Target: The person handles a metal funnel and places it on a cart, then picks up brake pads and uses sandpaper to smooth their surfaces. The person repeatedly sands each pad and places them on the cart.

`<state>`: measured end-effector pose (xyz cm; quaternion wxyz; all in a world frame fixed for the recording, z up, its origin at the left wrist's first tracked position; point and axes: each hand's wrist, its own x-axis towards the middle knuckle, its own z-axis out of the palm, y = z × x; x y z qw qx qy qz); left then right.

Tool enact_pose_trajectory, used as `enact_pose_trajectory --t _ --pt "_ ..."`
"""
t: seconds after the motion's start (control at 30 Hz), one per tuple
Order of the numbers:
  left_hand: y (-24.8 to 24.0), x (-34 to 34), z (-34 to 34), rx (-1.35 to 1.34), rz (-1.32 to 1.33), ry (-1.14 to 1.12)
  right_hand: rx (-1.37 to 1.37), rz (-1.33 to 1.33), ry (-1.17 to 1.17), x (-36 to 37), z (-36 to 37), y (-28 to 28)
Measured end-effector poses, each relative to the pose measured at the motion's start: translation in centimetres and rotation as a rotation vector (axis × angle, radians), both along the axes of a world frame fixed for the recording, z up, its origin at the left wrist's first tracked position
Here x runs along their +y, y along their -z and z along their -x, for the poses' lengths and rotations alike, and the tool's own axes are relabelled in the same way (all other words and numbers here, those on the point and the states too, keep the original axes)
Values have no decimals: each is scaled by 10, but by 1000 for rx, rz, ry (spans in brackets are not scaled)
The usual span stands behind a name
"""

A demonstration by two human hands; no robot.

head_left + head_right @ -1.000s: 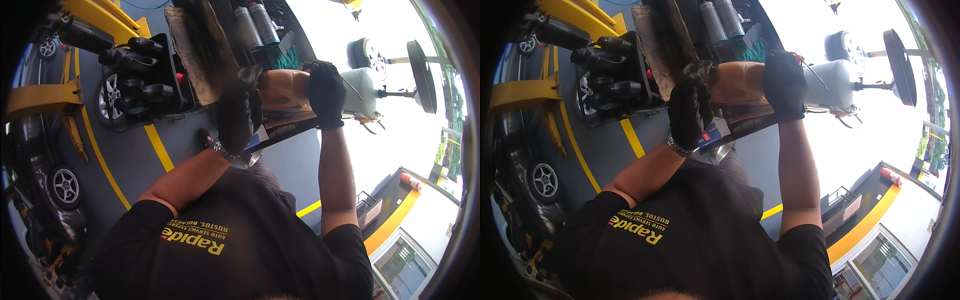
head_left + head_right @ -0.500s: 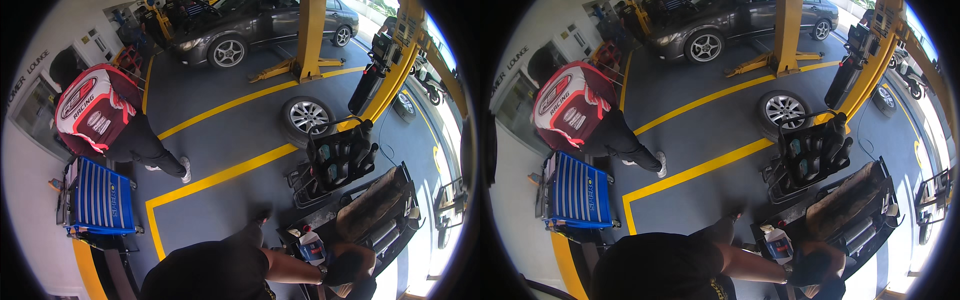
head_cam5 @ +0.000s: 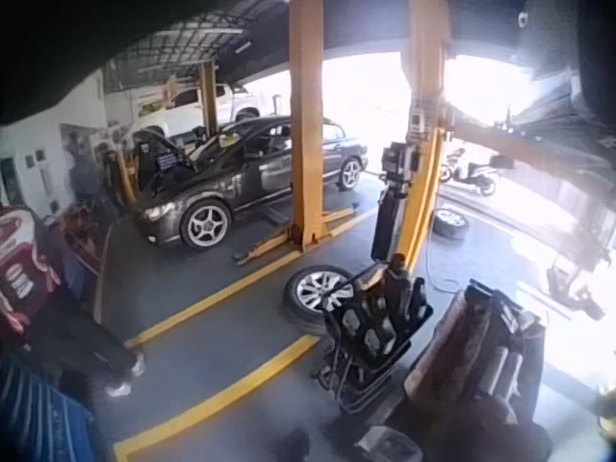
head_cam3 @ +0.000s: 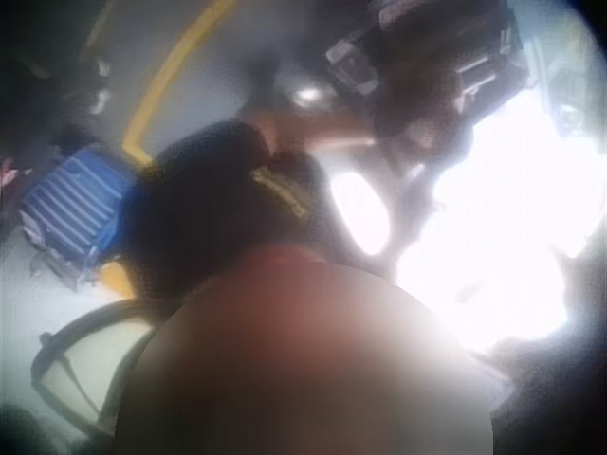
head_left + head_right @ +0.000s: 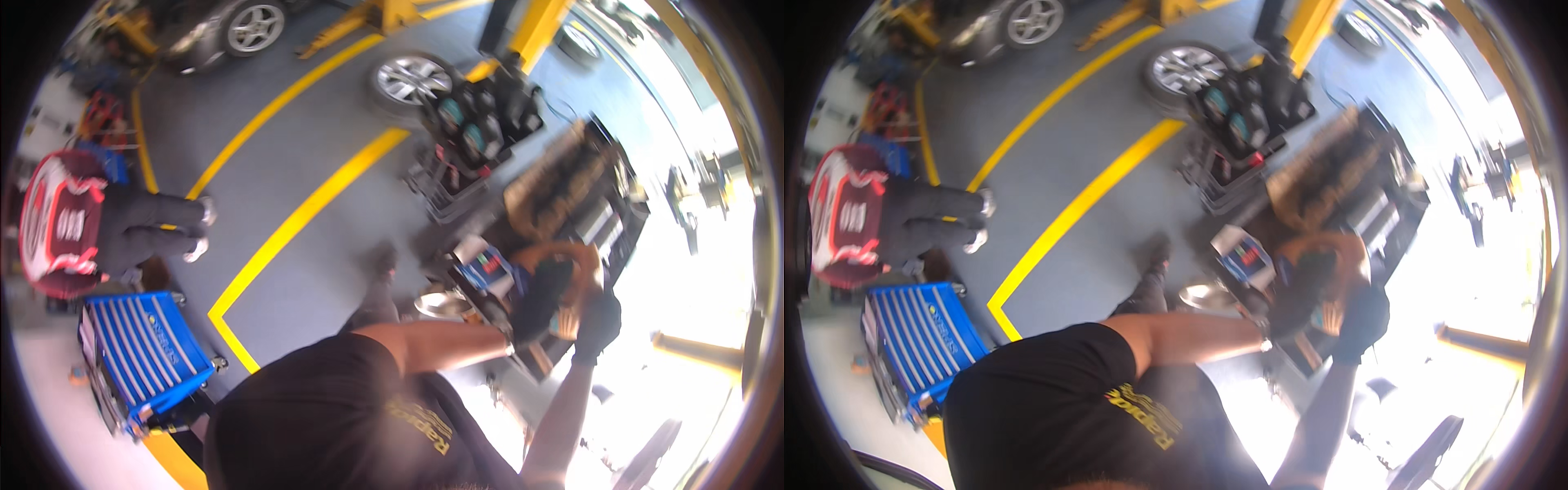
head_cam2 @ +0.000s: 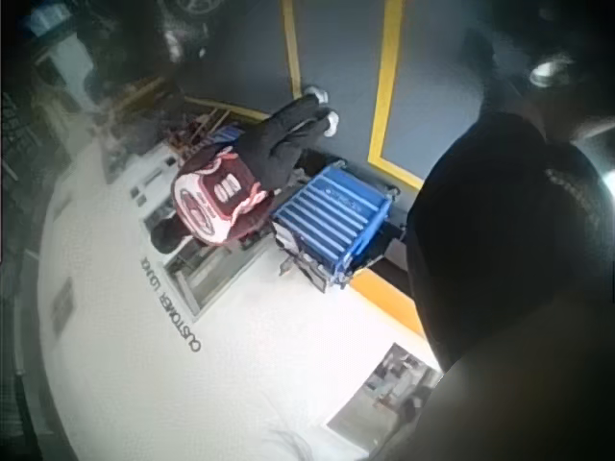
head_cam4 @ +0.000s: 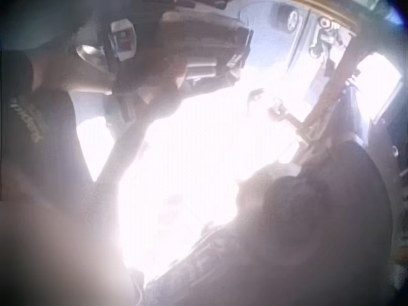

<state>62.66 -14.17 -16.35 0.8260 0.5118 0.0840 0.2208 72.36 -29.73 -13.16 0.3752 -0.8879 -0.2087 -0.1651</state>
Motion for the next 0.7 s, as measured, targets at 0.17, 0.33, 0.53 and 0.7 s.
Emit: enact_pose_trajectory --t 0.17,0.33,0.53,0.7 --pt "16 53 40 221 -789 -114 -408 394 75 30 20 -40" --pt "-20 111 -70 -226 -763 -85 78 -211 320 29 50 -37" --pt "-24 90 -93 -15 -202 133 129 -393 455 52 56 -7" --pt "-26 103 -79 -86 -444 133 90 -387 473 55 59 -11"
